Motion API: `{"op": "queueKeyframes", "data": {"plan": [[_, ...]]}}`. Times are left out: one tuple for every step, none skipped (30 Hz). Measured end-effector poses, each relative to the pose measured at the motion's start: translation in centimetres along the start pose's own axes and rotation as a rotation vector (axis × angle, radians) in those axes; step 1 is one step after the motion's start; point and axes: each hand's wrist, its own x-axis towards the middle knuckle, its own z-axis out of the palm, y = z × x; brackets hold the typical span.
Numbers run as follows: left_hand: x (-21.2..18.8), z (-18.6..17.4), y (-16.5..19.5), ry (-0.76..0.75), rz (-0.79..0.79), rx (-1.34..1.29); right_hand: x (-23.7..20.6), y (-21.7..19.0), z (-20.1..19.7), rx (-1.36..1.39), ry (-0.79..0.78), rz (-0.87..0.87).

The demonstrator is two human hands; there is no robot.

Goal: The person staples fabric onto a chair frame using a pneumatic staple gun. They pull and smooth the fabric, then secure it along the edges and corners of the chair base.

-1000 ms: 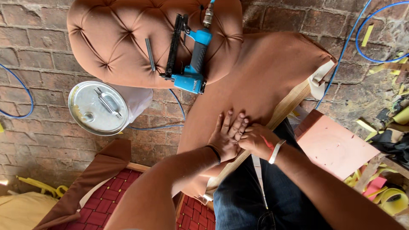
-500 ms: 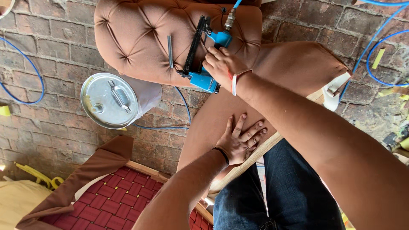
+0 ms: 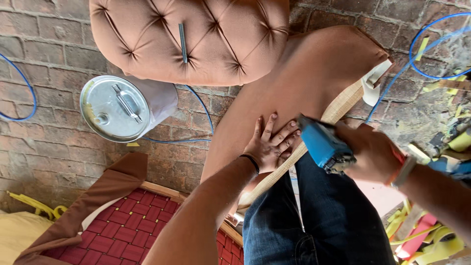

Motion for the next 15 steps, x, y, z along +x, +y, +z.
{"op": "queueKeyframes", "data": {"plan": [[-0.1, 0.3, 0.0, 0.111, 0.004, 0.001, -1.1, 0.0, 1.2, -0.018, -0.026, 0.030], [-0.1, 0.5, 0.1, 0.130, 0.011, -0.010, -2.3, 0.1, 1.9, 0.003, -0.017, 0.044], [-0.2, 0.7, -0.1, 0.144, 0.010, -0.018, -2.9, 0.3, 2.8, 0.032, -0.008, 0.048], [-0.2, 0.8, -0.1, 0.155, 0.003, -0.026, -3.5, 0.5, 3.4, 0.063, 0.000, 0.049], [-0.2, 0.9, -0.3, 0.147, 0.001, -0.027, -3.9, 0.6, 4.0, 0.063, -0.004, 0.075], [-0.1, 0.9, -0.3, 0.141, 0.003, -0.025, -4.1, 0.5, 4.7, 0.061, -0.004, 0.102], [0.0, 1.0, -0.4, 0.137, 0.004, -0.019, -4.3, 0.4, 5.2, 0.059, 0.000, 0.125], [0.0, 0.9, -0.4, 0.129, 0.005, -0.021, -4.2, 0.4, 5.6, 0.082, 0.016, 0.148], [0.1, 0.9, -0.5, 0.121, 0.008, -0.023, -4.0, 0.4, 5.9, 0.105, 0.032, 0.173], [0.1, 0.9, -0.4, 0.114, 0.016, -0.031, -3.9, 0.4, 5.8, 0.125, 0.046, 0.204], [0.1, 0.9, -0.3, 0.094, 0.014, -0.025, -3.8, 0.4, 5.8, 0.102, 0.014, 0.193], [0.0, 0.8, -0.2, 0.072, 0.007, -0.022, -3.5, 0.3, 5.8, 0.083, -0.021, 0.180], [0.0, 0.8, -0.1, 0.049, -0.002, -0.016, -3.1, 0.4, 5.7, 0.064, -0.056, 0.162], [0.0, 0.8, -0.1, 0.100, -0.002, -0.007, -3.0, 0.2, 5.6, 0.071, -0.033, 0.138], [-0.1, 0.8, 0.0, 0.154, -0.003, 0.010, -2.9, 0.1, 5.6, 0.075, -0.003, 0.111]]}}
